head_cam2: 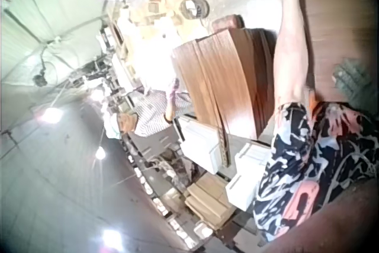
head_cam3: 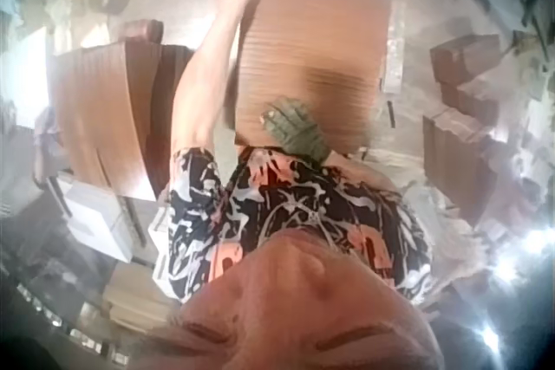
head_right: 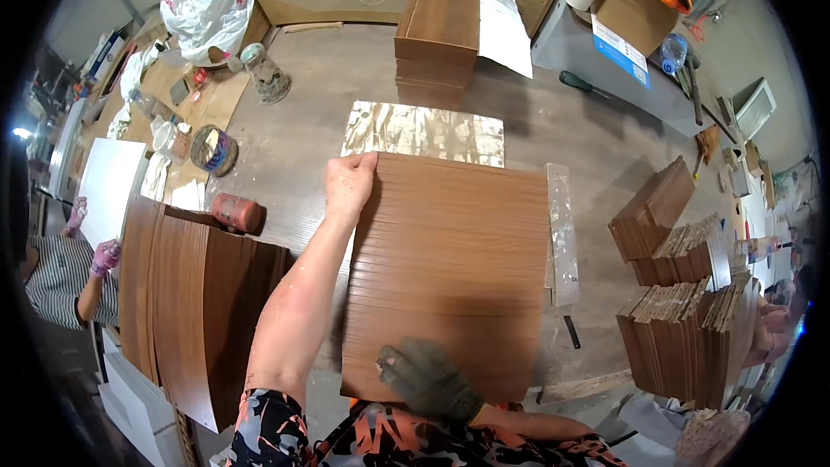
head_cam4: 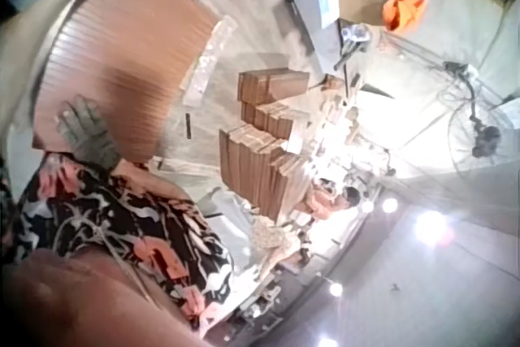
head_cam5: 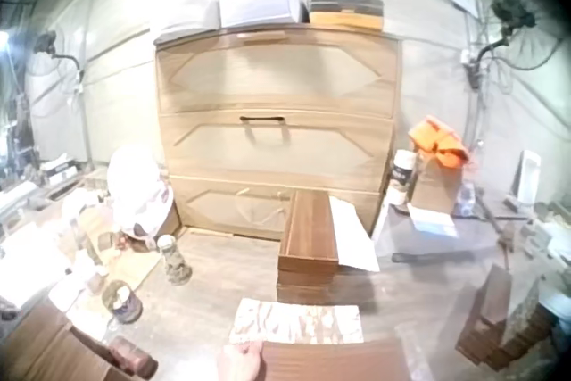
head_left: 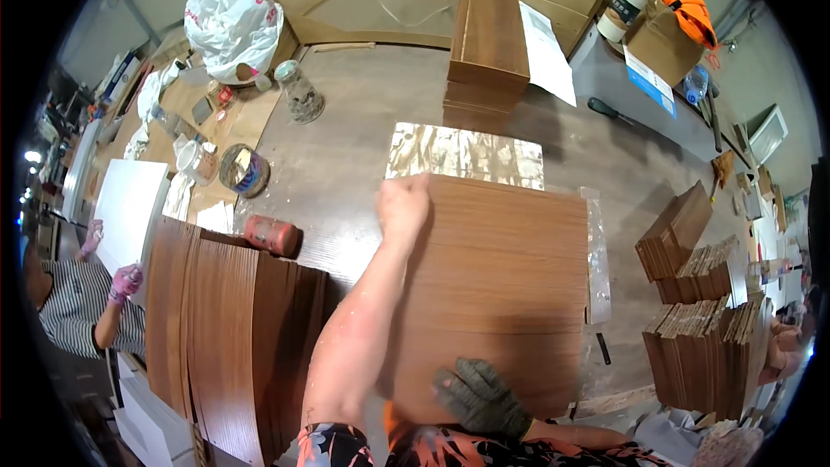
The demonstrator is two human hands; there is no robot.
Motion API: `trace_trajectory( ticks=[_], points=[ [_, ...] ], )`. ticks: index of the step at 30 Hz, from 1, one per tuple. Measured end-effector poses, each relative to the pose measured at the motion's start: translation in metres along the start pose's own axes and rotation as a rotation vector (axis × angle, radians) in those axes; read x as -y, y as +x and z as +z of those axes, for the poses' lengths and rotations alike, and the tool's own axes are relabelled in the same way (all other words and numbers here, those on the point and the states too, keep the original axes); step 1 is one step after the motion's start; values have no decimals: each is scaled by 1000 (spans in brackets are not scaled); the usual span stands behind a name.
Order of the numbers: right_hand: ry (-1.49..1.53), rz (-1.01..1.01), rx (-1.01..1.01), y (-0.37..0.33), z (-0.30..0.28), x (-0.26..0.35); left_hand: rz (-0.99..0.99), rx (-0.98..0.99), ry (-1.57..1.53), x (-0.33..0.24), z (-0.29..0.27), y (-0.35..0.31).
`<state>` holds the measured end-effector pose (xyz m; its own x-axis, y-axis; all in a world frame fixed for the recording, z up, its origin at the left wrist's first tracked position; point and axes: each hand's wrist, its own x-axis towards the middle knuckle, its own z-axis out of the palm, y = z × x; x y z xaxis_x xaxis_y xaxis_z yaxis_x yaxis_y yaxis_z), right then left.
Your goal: The person picks up a wooden panel from a stack and scrapes its edges using a hand tool. After cleaning the edges of several panels, they place them into a new stack on the table.
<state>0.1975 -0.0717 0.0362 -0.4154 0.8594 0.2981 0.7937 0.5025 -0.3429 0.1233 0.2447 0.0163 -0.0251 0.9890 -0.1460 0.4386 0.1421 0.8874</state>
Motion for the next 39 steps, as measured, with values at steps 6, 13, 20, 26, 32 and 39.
trace_trajectory(
  ticks=[6, 13, 20, 26, 32, 39],
  points=[
    [-32, 14, -28, -5, 2, -2, 47, -118, 36, -7, 7, -2],
    [5, 27, 33, -6, -9, -4, 121, -191, 85, -11, 13, -7],
    [50, -20, 18, -2, -19, 1, 82, -148, 92, 1, 1, 2],
    [31, -12, 65, -9, -26, 2, 227, -24, -21, 14, -43, -62],
    [-17, 27, 114, -17, 0, 6, 655, 546, 306, 34, -129, -227],
    [-6, 93, -99, -38, -11, 3, 592, 550, 907, 61, -108, -309]
  ],
)
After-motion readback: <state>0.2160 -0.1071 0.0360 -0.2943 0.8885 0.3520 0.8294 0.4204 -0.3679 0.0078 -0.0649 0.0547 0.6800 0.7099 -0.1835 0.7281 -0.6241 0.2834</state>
